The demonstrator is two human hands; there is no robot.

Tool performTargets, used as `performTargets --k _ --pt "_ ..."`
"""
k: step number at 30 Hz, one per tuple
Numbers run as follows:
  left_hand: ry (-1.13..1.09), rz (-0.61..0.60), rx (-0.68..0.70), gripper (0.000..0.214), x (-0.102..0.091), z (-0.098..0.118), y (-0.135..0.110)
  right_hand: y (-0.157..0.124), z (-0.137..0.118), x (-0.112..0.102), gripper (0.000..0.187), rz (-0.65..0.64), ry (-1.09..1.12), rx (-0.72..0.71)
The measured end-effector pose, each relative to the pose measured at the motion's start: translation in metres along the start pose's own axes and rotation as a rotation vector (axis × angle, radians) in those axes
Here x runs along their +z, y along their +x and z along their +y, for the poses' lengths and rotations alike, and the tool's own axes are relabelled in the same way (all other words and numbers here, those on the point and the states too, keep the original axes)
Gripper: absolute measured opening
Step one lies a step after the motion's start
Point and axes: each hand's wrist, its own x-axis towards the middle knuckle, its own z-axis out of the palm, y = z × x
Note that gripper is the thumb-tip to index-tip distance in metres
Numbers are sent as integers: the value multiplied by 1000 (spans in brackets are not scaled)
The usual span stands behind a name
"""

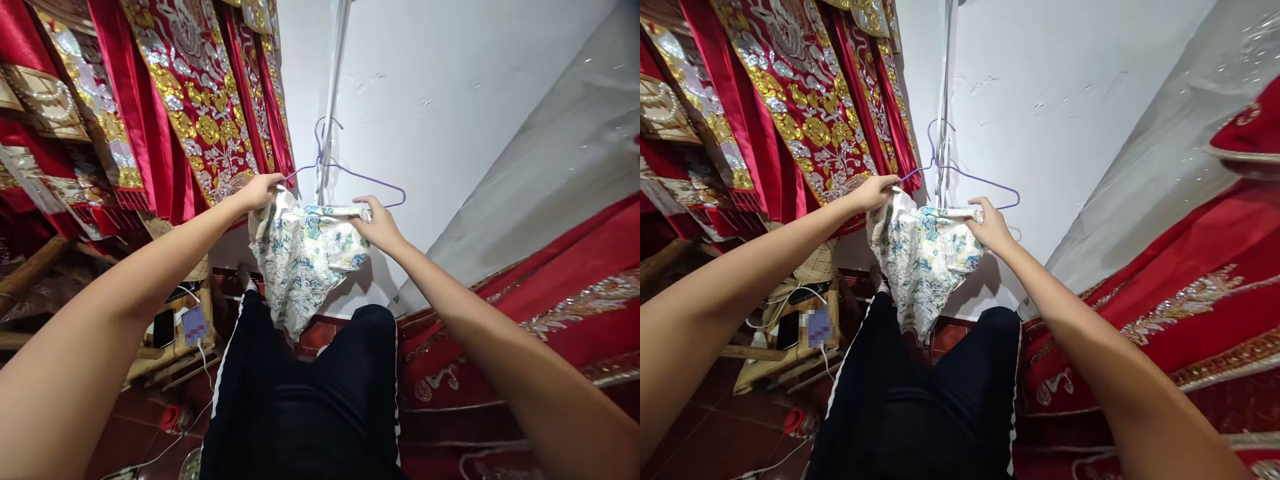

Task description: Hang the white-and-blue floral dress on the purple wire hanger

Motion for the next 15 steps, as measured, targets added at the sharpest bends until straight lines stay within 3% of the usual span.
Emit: performTargets --k 3,6,9,11,13,15 --pt "54 -43 -68 40 -10 -5 4 0 8 -38 74 150 -137 -7" --pt "118 -125 -36 43 -16 -7 12 13 15 -72 71 208 -174 74" --pt "177 -91 32 36 -19 -9 13 27 15 -98 46 -45 -69 207" --pt "147 2 7 33 -20 -14 6 33 10 -109 43 -232 122 308" --pt "21 108 -114 40 -18 -20 -3 38 0 -109 47 -336 361 369" --pt "-173 189 -285 46 -11 -25 -8 43 -12 -98 53 -360 538 361"
